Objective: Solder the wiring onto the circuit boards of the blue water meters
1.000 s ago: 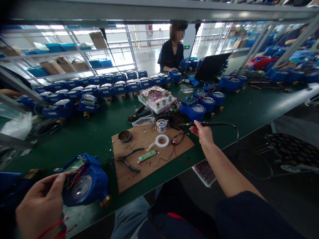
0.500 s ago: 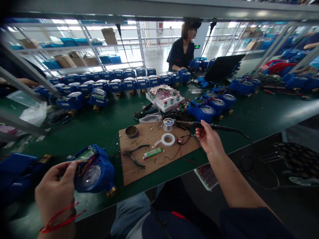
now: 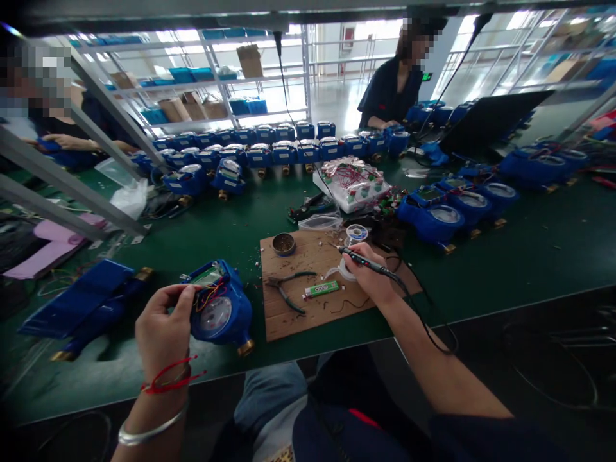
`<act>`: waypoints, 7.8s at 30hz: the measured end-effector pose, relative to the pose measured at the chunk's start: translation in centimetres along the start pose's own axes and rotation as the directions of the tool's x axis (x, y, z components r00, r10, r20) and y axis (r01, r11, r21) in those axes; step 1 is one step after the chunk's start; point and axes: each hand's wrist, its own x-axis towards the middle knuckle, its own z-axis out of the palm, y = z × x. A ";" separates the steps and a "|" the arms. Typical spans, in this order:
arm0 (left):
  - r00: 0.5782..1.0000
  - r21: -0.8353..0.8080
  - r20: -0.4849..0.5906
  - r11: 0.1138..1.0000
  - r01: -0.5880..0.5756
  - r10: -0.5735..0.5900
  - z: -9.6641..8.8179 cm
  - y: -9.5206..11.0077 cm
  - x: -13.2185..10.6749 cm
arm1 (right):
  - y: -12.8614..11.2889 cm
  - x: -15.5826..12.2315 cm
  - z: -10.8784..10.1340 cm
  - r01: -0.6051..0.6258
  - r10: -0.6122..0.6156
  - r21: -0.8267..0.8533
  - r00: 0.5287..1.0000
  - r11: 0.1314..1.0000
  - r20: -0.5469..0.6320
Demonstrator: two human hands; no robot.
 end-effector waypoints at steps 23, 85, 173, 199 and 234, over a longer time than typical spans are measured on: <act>1.000 -0.003 -0.017 1.000 -0.024 0.023 0.0 -0.1 -0.1 | 0.5 -0.1 0.5 0.022 -0.022 -0.060 1.000 0.998 0.009; 0.954 -0.328 0.288 0.928 0.179 -0.083 -1.9 0.0 0.9 | -14.9 -1.2 9.0 -0.074 -0.138 0.698 0.961 0.712 0.242; 0.832 0.129 0.009 0.824 -0.552 0.555 -2.2 -1.3 -2.8 | -14.8 -1.5 9.8 0.003 0.007 0.772 1.000 0.636 -0.009; 0.953 -0.146 0.114 0.954 -0.263 0.280 -2.8 0.1 0.0 | -14.3 -0.9 10.0 -0.055 0.041 0.759 0.998 0.649 0.037; 0.956 -0.019 0.278 0.995 -0.098 0.099 -1.8 1.6 1.8 | -13.6 -0.4 9.9 -0.168 0.084 0.858 0.986 0.486 0.146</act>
